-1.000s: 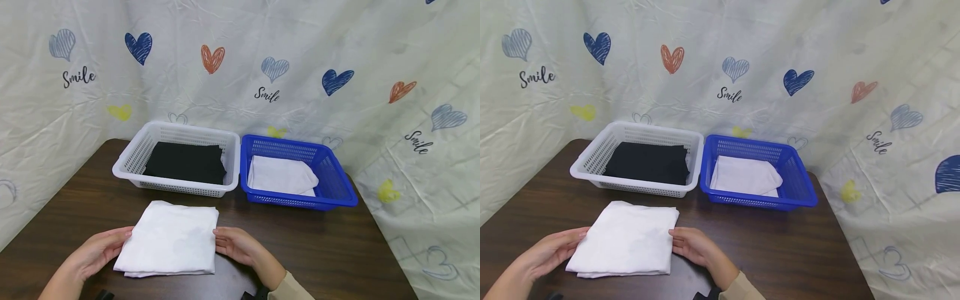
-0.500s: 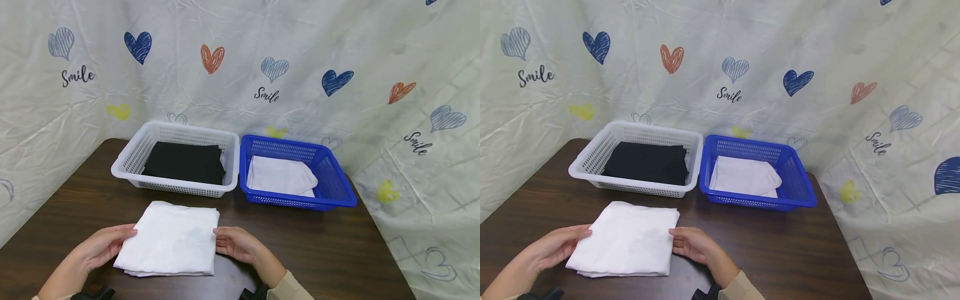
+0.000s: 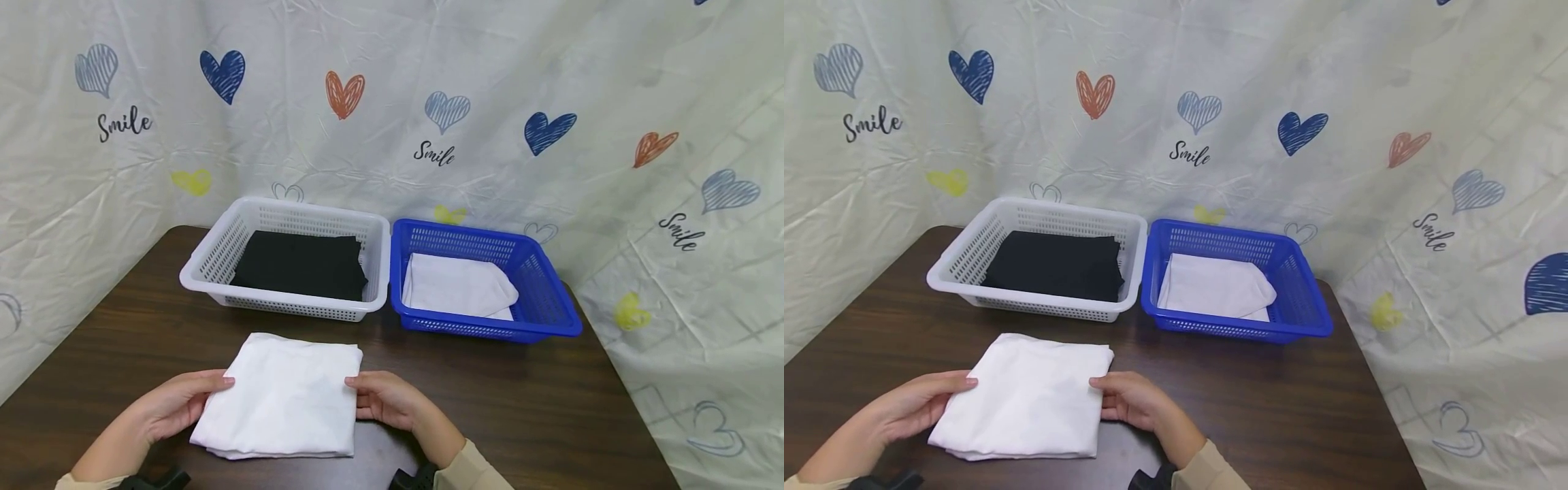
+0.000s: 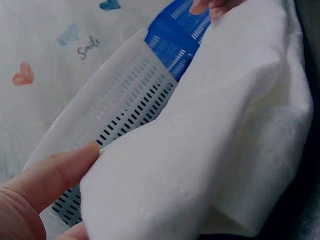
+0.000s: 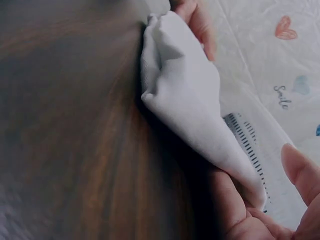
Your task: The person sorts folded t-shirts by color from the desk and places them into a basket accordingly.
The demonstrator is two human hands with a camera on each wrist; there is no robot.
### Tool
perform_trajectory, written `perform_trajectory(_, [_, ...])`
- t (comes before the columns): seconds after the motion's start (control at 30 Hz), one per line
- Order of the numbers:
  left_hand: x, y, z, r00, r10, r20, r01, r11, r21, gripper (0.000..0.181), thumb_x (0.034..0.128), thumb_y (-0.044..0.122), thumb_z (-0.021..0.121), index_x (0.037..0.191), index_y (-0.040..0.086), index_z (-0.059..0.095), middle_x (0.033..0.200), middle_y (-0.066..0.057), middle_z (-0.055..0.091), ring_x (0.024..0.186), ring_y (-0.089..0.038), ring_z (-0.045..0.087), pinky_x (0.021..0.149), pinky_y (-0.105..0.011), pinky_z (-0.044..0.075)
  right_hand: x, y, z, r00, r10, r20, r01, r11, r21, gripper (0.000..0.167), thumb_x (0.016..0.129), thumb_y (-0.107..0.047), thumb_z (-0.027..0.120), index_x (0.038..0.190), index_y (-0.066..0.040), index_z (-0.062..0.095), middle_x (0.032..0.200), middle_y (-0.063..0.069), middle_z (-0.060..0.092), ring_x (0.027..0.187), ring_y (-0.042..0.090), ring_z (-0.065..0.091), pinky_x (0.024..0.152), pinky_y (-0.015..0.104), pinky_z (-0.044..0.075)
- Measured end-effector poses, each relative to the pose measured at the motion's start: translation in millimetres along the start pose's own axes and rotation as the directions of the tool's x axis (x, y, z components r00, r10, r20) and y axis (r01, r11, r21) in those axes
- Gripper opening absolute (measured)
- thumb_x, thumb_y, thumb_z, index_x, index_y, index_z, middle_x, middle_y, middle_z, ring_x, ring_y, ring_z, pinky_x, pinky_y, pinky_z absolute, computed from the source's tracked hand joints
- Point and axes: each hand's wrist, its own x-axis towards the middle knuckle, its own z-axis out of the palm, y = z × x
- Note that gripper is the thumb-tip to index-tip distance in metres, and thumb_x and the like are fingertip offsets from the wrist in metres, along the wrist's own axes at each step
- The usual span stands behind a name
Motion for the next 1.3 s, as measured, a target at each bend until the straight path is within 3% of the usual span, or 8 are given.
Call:
perform_trajectory(0.13, [0.7, 1.1, 2.2, 1.000, 0.005, -0.026, -0.003, 0.997, 0.075, 0.058, 0.1018, 0.015, 0.054, 0.144, -0.017, 0.031, 0.111, 0.003, 0.069, 0.103, -0.010, 0.068, 0.091, -0.034, 0.059, 1.3, 1.9, 1.0, 1.000, 0.005, -0.016, -0.005, 1.000, -0.010, 0.037, 0.100, -0.017, 0.057, 0.130, 0.005, 0.053, 0.107, 0.004, 0.070, 0.098, 0.015, 0.068, 0.094, 0.036, 0.058])
perform_trajectory(0.3, [2.3, 2.7, 5.2, 0.999, 0.023, -0.029, -0.019, 0.993, 0.119, 0.060, 0.1010, 0.015, 0.056, 0.144, -0.018, 0.031, 0.110, 0.003, 0.069, 0.101, -0.010, 0.068, 0.089, -0.033, 0.059, 3.2, 2.8, 4.4, 0.999, 0.018, -0.045, -0.018, 1.000, -0.002, 0.036, 0.100, -0.015, 0.056, 0.130, 0.006, 0.053, 0.107, 0.004, 0.071, 0.097, 0.013, 0.068, 0.094, 0.035, 0.058])
perform_trajectory(0.43, [3.0, 2.9, 7.8, 0.999, 0.014, -0.042, -0.010, 0.995, 0.095, 0.063, 0.1005, 0.014, 0.057, 0.145, -0.019, 0.026, 0.109, 0.002, 0.069, 0.101, -0.010, 0.069, 0.090, -0.035, 0.059, 5.3, 3.6, 7.9, 0.998, 0.021, -0.066, -0.021, 1.000, -0.006, 0.033, 0.100, -0.014, 0.057, 0.128, 0.005, 0.055, 0.105, 0.002, 0.072, 0.094, 0.011, 0.068, 0.091, 0.032, 0.058])
perform_trajectory(0.8, [4.3, -1.3, 11.1, 1.000, 0.022, -0.015, -0.021, 0.999, 0.038, 0.042, 0.1024, 0.014, 0.053, 0.137, -0.009, 0.046, 0.105, 0.000, 0.073, 0.097, -0.014, 0.072, 0.086, -0.036, 0.061, 9.6, 8.6, 12.4, 0.998, -0.007, -0.063, 0.003, 0.998, -0.058, 0.027, 0.101, -0.014, 0.056, 0.119, 0.006, 0.061, 0.099, 0.001, 0.073, 0.089, 0.009, 0.069, 0.081, 0.026, 0.059])
perform_trajectory(1.3, [5.1, -6.8, 16.5, 0.999, 0.018, -0.048, -0.016, 0.999, 0.031, 0.058, 0.1030, 0.017, 0.053, 0.144, -0.016, 0.029, 0.106, 0.002, 0.071, 0.098, -0.013, 0.071, 0.086, -0.035, 0.061, 7.6, 8.6, 13.5, 0.995, -0.014, -0.096, 0.008, 0.998, -0.060, 0.027, 0.101, -0.014, 0.055, 0.118, 0.005, 0.061, 0.098, 0.001, 0.073, 0.088, 0.008, 0.069, 0.082, 0.027, 0.060])
